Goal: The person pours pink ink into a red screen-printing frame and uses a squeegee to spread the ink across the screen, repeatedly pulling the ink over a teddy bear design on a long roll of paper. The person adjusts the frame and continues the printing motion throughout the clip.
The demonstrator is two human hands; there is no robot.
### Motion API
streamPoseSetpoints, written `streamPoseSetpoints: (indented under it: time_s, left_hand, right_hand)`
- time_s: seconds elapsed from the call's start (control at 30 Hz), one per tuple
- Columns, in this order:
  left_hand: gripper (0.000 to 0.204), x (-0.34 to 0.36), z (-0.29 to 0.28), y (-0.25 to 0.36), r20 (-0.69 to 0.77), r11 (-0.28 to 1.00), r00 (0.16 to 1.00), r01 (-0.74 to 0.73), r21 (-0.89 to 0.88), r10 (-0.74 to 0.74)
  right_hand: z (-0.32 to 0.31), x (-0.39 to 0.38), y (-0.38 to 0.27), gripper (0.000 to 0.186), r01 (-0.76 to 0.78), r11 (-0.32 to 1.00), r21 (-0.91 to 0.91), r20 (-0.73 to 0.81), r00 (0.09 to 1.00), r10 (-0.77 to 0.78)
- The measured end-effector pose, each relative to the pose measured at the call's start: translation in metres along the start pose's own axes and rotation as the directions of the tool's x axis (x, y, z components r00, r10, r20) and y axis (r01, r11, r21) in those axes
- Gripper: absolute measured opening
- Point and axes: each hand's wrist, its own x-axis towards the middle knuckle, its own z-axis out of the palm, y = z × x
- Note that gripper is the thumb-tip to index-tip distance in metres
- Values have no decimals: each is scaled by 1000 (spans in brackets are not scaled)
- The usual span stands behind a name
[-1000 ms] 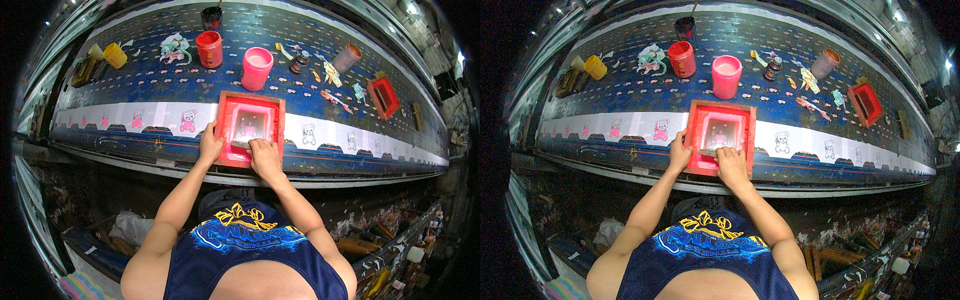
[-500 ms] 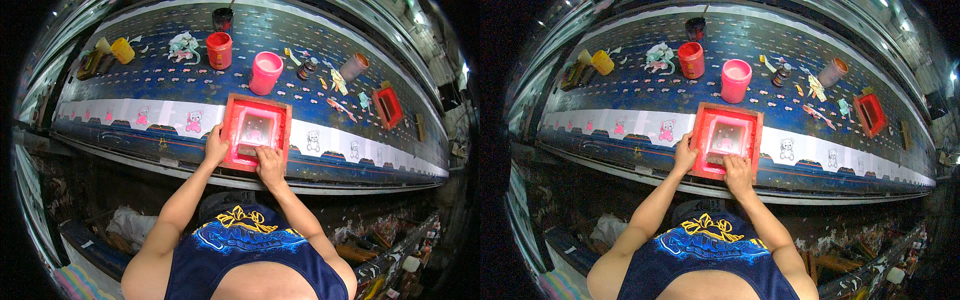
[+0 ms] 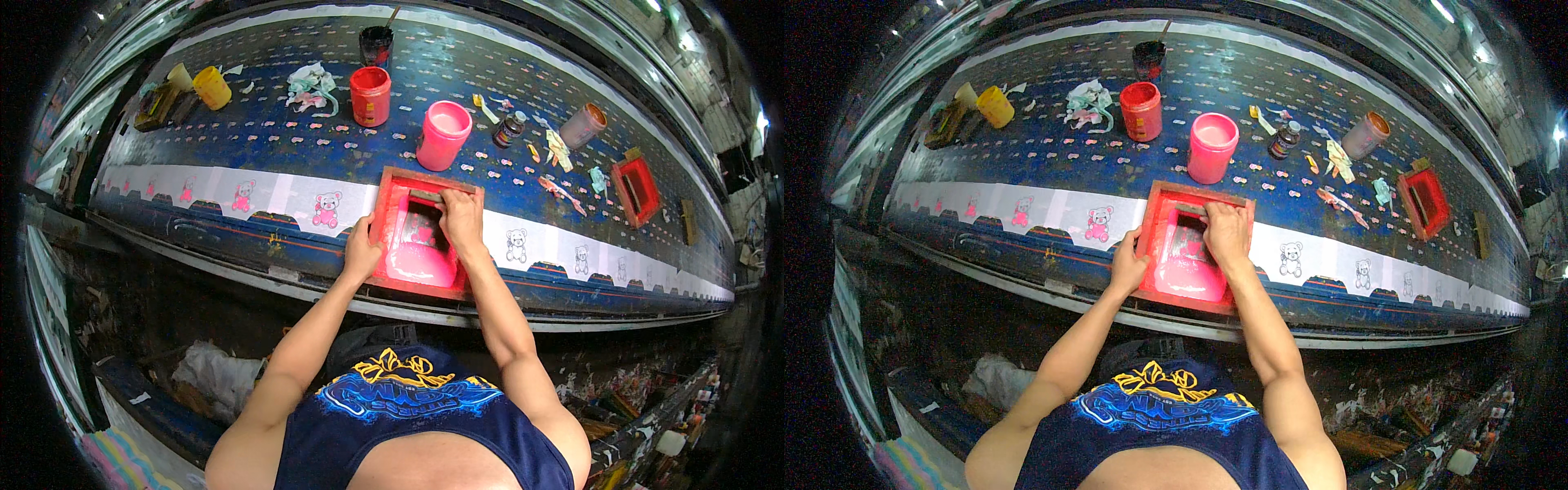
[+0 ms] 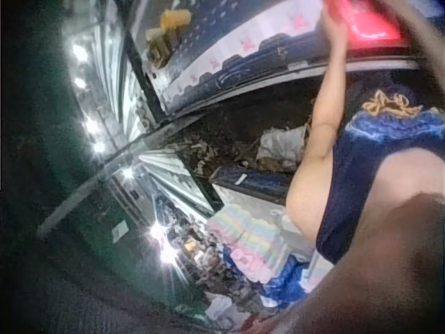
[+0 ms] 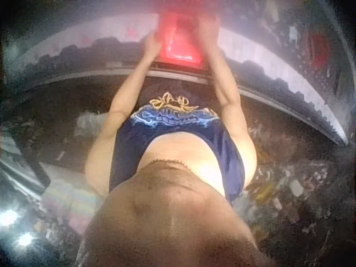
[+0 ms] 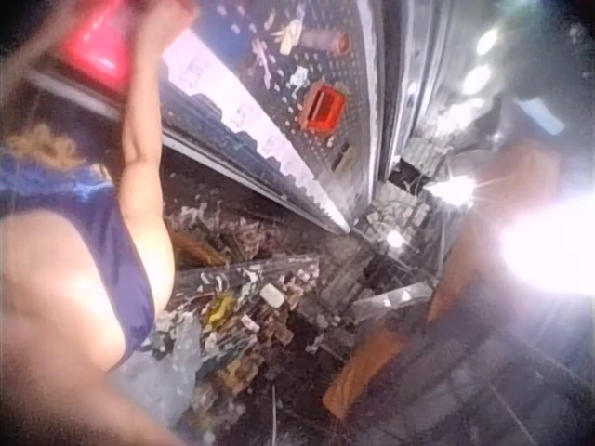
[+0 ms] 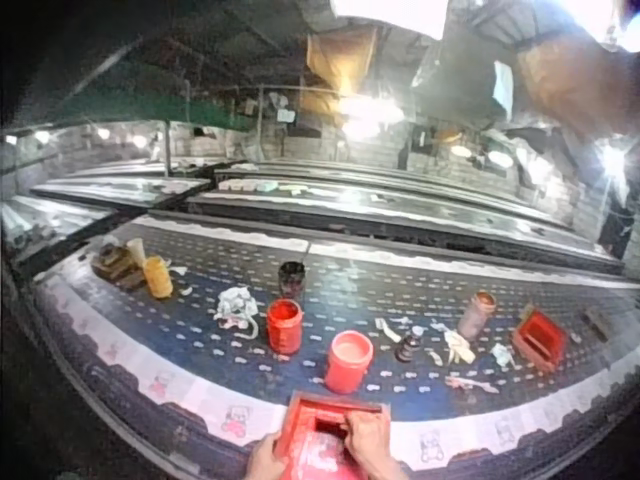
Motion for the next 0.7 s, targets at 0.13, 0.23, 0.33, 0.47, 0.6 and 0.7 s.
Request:
streamPoseSetpoints:
  time_s: [0.13,0.23,0.33,0.47,0.6,0.7]
  left_hand:
    - [62,2,3,5,-8,1000,1000,-17,20,18]
    - [62,0,1,4,-7,1000,1000,9,12,-9]
    - [63,0,2,4,-19,1000,1000,1,2,-1]
    - [63,3,2,0,7,1000,1000,16,9,-16]
    - [63,5,2,-6,48,996,997,62,-63,-59]
    - [64,4,4,-7,35,997,999,28,-71,-26]
  right_hand:
    - [11,-6,3,2,-54,998,-21,4,999,54]
    - [11,-38,-19,2,-111,994,-21,32,993,112]
    - [2,-89,-42,16,-73,997,-11,66,995,74]
    - [-16,-124,-69,32,-81,997,1,90,993,80]
    - [-34,-132,-79,35,-103,993,57,180,979,92]
    - [-53,-128,-75,41,-235,950,205,218,958,189]
